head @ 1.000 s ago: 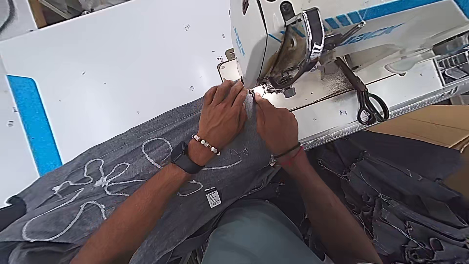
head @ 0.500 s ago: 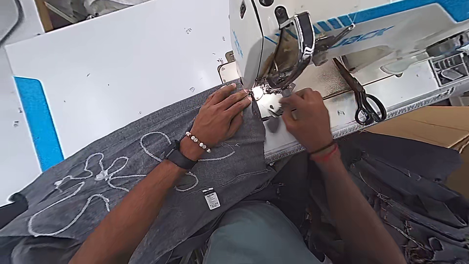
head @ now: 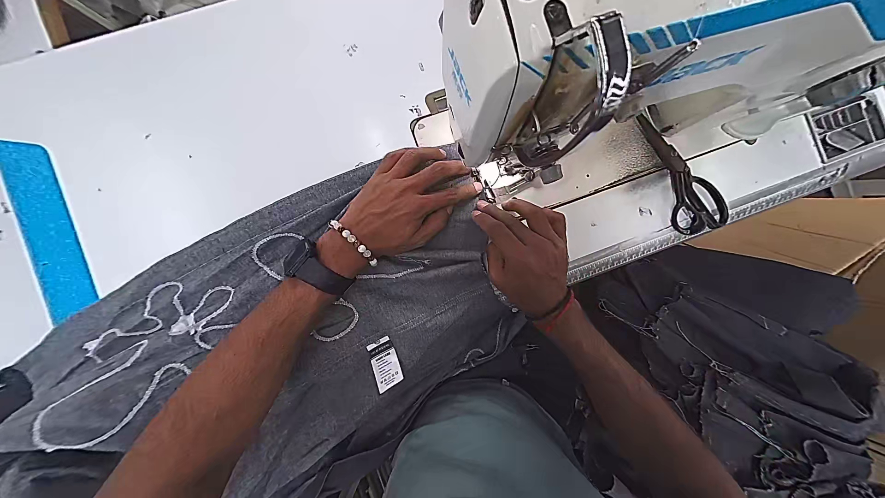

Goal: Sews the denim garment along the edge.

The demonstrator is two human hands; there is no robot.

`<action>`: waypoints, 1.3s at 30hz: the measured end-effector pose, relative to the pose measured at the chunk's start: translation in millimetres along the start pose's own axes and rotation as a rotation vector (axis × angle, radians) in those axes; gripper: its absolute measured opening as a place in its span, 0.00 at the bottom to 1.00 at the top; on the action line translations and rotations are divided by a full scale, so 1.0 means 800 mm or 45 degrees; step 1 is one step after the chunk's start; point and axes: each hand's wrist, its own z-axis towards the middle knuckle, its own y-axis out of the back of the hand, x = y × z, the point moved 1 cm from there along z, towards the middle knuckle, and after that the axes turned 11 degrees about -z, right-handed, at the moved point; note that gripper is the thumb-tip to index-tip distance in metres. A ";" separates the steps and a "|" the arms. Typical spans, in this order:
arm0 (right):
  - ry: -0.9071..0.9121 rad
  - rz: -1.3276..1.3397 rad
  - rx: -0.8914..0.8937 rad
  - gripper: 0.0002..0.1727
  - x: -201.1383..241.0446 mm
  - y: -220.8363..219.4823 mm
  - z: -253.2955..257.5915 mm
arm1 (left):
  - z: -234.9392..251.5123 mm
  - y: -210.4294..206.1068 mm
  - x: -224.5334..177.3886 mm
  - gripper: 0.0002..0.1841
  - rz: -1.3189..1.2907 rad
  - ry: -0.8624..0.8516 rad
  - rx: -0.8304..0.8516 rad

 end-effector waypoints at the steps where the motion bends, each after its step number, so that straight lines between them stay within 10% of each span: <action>1: -0.033 -0.023 -0.044 0.19 0.002 0.000 0.000 | 0.001 0.001 0.001 0.23 0.021 -0.005 0.007; 11: -0.465 0.055 0.226 0.17 -0.006 0.012 0.029 | 0.004 -0.035 -0.084 0.40 0.173 0.483 -0.027; 22: -0.834 0.771 0.404 0.21 0.031 0.047 -0.026 | 0.000 -0.032 -0.077 0.22 0.155 0.363 -0.150; 39: -0.740 0.545 0.337 0.22 0.038 0.078 -0.032 | -0.002 -0.034 -0.084 0.21 0.298 0.401 -0.145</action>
